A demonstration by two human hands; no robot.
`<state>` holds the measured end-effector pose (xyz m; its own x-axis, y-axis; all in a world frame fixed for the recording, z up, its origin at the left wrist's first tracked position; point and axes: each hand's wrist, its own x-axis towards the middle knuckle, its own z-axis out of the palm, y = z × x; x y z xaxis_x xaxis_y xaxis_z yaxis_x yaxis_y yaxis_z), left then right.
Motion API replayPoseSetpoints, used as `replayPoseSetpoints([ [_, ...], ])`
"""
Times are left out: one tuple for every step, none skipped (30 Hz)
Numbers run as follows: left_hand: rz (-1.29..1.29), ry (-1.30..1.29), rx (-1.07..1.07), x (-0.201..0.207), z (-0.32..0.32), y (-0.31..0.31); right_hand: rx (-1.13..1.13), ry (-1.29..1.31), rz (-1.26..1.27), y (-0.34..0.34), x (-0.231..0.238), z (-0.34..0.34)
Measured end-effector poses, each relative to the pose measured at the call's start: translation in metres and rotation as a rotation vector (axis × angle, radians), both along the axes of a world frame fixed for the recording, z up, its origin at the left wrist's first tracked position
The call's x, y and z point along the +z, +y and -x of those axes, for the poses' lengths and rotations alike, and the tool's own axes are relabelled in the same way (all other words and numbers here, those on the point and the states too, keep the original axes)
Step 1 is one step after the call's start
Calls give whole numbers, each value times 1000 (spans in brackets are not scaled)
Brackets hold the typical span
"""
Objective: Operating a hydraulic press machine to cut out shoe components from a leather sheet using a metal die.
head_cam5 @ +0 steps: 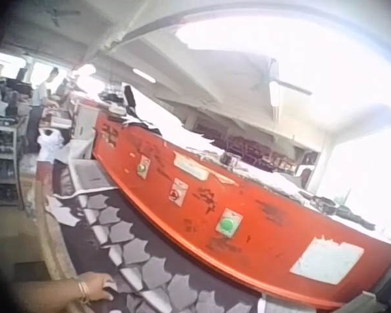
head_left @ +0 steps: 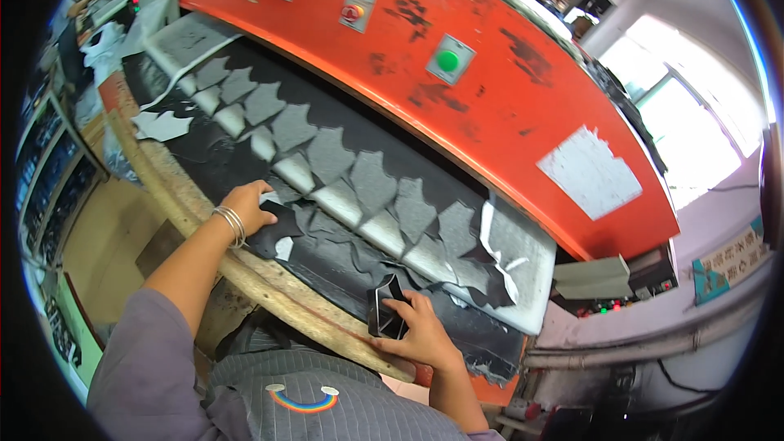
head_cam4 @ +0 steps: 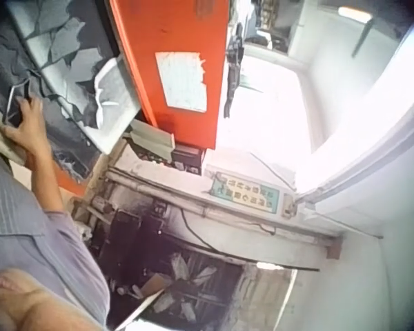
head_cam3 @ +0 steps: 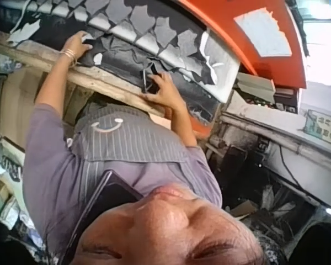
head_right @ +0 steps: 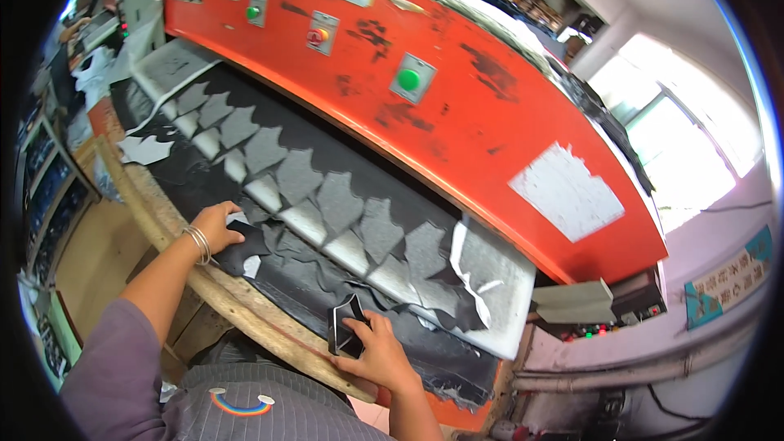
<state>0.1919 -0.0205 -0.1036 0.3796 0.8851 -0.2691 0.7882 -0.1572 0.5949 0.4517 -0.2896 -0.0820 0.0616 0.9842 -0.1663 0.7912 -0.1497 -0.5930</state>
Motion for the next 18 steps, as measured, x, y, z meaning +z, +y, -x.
replayPoseSetpoints([
  [-59,211,-5,7,9,0,52,-17,6,9,-1,2],
  [-112,422,-12,12,16,1,75,-21,2,17,-3,8],
  [-51,450,36,12,20,1,102,-8,33,24,-5,16],
  [12,475,77,6,23,1,124,3,67,31,-6,23],
  [-60,409,94,-4,28,2,157,-31,97,38,-6,30],
  [-58,401,101,-8,30,9,164,-40,99,46,-5,37],
  [13,387,74,-10,31,16,181,-71,133,54,-5,44],
  [85,374,43,-11,32,23,195,-101,168,62,-5,51],
  [92,392,-38,-9,35,28,209,-140,217,70,-2,59],
  [102,388,-121,-13,39,33,210,-148,218,76,1,63],
  [76,334,-170,-16,45,35,179,-154,260,82,4,66],
  [50,281,-217,-19,51,38,147,-158,302,90,9,71],
  [82,239,-264,-19,59,44,161,-285,313,101,23,81],
  [74,142,-275,-26,73,52,162,-285,320,117,28,90],
  [57,156,-262,-22,87,67,116,-248,184,134,31,101],
  [40,168,-257,-13,100,85,63,-212,49,150,34,114],
  [-28,126,-199,-12,118,106,34,-159,-24,168,31,129],
  [-65,142,-126,-5,133,126,37,-164,-20,186,28,144],
])
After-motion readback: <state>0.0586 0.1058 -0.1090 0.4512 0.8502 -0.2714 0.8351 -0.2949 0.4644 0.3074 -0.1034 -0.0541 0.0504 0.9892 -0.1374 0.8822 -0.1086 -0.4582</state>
